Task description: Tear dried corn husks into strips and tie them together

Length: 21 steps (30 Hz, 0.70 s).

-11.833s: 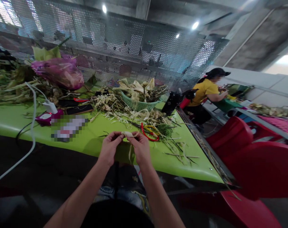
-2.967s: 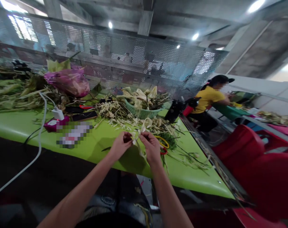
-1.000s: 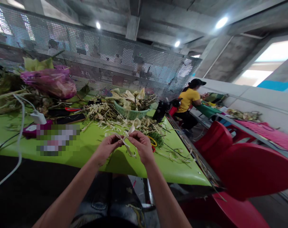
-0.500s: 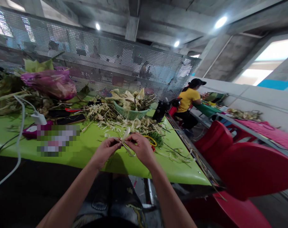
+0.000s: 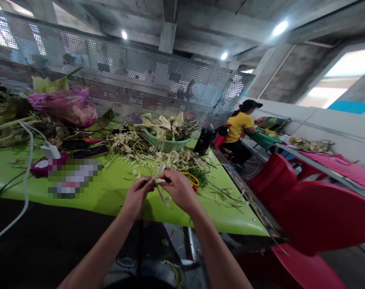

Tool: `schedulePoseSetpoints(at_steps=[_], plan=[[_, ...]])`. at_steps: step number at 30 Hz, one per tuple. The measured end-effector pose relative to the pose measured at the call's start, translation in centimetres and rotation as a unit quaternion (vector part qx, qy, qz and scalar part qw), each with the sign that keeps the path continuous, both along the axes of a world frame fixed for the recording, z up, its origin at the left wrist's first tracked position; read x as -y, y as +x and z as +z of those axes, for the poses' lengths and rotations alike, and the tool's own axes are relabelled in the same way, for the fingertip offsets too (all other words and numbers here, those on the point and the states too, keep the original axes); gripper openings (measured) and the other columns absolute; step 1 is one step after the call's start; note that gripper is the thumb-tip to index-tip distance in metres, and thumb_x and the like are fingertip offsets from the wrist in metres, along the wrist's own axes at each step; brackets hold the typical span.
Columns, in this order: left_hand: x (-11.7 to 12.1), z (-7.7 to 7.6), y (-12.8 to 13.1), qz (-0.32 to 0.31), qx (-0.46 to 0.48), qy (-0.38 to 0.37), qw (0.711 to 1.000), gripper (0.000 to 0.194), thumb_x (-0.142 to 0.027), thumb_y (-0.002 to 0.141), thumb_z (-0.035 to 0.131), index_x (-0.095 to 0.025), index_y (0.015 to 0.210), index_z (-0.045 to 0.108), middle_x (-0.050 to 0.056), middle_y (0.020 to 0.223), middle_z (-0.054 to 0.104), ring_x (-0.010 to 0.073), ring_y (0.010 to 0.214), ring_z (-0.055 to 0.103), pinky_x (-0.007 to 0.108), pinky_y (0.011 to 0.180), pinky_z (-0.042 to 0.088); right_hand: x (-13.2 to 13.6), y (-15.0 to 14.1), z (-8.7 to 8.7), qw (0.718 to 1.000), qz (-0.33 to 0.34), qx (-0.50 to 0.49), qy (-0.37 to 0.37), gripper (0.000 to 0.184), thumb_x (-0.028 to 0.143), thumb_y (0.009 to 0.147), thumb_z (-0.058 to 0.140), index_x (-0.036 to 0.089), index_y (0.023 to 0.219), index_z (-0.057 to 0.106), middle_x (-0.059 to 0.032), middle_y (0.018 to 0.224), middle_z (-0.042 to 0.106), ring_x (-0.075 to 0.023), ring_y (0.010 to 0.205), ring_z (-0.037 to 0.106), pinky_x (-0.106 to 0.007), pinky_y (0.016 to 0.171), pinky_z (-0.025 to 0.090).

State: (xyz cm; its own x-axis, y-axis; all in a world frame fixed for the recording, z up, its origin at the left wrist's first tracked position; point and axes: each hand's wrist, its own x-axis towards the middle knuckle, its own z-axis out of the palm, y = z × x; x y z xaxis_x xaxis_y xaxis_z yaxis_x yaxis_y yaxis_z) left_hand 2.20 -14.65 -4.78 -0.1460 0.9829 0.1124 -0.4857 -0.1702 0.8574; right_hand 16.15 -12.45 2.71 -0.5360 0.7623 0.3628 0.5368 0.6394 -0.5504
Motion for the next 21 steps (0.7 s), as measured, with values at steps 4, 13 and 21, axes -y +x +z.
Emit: schedulePoseSetpoints(at_steps=[4, 13, 21], plan=[[0.3, 0.1, 0.5, 0.008, -0.003, 0.005, 1.000, 0.023, -0.036, 0.072, 0.069, -0.016, 0.083, 0.067, 0.001, 0.076, 0.062, 0.0117, 0.072, 0.051, 0.023, 0.070, 0.038, 0.2, -0.1, 0.1, 0.999, -0.016, 0.029, 0.016, 0.008, 0.017, 0.082, 0.057, 0.018, 0.074, 0.060, -0.0014, 0.078, 0.058, -0.0151, 0.073, 0.054, -0.025, 0.065, 0.037], [0.0, -0.4, 0.7, 0.047, -0.023, 0.003, 0.999, 0.023, -0.038, 0.075, 0.066, -0.016, 0.077, 0.064, -0.001, 0.071, 0.059, 0.0119, 0.070, 0.051, 0.023, 0.068, 0.037, 0.9, -0.3, -0.8, 0.994, -0.076, 0.047, 0.058, 0.006, 0.025, 0.081, 0.062, 0.019, 0.080, 0.063, -0.0032, 0.081, 0.062, -0.0168, 0.075, 0.056, -0.026, 0.067, 0.040], [0.4, -0.1, 0.3, 0.042, -0.096, 0.026, 0.994, 0.025, -0.040, 0.077, 0.062, -0.015, 0.072, 0.062, -0.001, 0.067, 0.055, 0.0119, 0.067, 0.048, 0.023, 0.065, 0.036, 1.2, -0.2, -1.3, 0.992, -0.083, -0.045, 0.080, 0.006, 0.022, 0.081, 0.060, 0.020, 0.078, 0.065, -0.0033, 0.078, 0.064, -0.0178, 0.076, 0.059, -0.027, 0.070, 0.044]])
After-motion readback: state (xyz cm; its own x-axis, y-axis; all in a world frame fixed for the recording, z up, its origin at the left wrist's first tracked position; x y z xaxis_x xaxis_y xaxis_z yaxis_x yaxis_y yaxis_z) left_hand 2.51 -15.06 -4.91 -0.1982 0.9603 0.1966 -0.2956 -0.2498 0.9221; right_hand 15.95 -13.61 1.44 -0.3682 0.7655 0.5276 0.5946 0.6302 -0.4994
